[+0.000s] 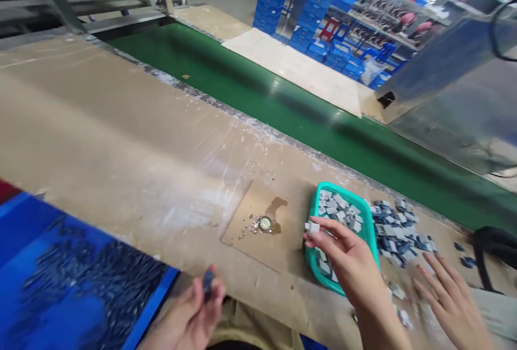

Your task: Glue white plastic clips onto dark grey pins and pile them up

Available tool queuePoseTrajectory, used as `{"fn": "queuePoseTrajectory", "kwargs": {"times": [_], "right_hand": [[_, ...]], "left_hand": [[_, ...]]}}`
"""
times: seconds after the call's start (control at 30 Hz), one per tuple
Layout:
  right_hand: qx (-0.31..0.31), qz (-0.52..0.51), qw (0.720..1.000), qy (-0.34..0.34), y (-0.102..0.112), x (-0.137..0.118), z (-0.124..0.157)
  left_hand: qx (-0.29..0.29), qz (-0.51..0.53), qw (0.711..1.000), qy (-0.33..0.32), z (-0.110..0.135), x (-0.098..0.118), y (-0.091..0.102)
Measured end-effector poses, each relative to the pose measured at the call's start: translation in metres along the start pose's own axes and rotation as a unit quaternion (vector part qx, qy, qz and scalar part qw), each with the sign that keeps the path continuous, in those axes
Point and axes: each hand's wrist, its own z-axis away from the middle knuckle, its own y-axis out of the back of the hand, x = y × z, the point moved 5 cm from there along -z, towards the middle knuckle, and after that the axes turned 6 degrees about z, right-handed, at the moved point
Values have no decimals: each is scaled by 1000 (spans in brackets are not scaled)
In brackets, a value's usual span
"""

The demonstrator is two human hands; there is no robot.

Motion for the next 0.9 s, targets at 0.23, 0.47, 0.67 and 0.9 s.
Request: {"fn": "queuePoseTrajectory", "kwargs": {"times": [0.23, 0.47, 0.67, 0.9], "right_hand": [[-22, 337, 901, 272, -63, -17, -4], [-35, 376, 876, 300, -68, -9, -9], [-35, 367, 882, 293, -66, -10, -9], [-17, 102, 992, 68, -47, -17, 6]], "left_hand": [[-151, -42, 988, -8, -2, -17, -58], [-86, -156, 979, -94, -3, -3, -56], [-102, -208, 957, -176, -10, -2, -57], [-173, -472, 564, -655, 13, 18, -71]]}}
